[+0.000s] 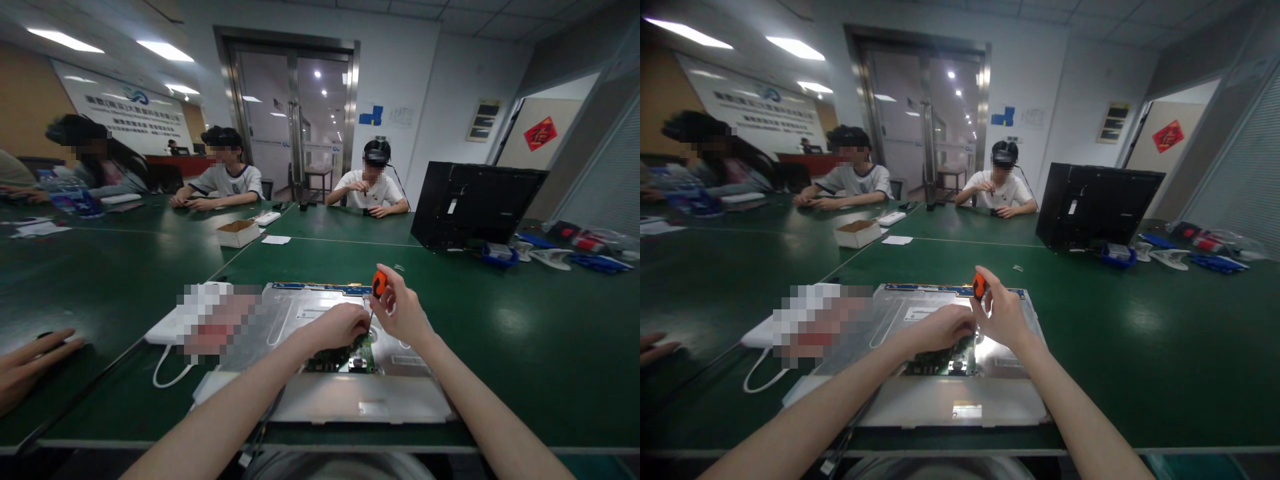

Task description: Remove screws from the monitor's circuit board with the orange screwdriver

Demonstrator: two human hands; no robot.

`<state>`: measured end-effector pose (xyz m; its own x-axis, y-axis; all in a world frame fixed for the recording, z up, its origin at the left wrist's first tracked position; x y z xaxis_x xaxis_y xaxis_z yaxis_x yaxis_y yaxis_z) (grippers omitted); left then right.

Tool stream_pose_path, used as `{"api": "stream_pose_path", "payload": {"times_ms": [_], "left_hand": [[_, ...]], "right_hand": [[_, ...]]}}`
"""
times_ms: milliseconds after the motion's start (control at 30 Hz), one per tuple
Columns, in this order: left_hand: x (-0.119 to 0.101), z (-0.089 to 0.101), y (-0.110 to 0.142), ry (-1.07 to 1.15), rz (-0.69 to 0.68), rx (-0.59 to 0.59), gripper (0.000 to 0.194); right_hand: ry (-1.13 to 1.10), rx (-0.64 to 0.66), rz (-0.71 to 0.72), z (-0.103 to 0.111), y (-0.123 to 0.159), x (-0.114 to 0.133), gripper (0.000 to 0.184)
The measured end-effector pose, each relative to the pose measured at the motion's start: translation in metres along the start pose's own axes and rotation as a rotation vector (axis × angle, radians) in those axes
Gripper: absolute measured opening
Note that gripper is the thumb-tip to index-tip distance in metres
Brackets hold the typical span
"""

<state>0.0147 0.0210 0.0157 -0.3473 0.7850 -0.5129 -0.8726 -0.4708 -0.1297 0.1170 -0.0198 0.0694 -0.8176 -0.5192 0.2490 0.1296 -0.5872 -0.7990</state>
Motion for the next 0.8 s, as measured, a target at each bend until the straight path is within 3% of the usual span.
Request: {"api": "stream_pose_path", "payload": {"times_ms": [800], "left_hand": [[0.0019, -0.0005, -0.0003, -0.017, 0.019, -0.006, 0.018]], "right_hand": [[-0.006, -0.026, -0.006, -0.0014, 0.0008, -0.0024, 0.044]]}}
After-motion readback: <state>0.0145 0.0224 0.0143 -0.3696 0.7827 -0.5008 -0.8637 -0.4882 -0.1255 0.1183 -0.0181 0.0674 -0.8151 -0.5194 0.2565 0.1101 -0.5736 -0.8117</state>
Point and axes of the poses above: each hand's wrist, its own y-axis away from the middle knuckle, its own z-axis out of the back of the hand, x = y × z, the point moved 7 cm from there along -y, towards the middle knuckle, and after that the axes turned 10 degrees about y, right-handed, at the moved point
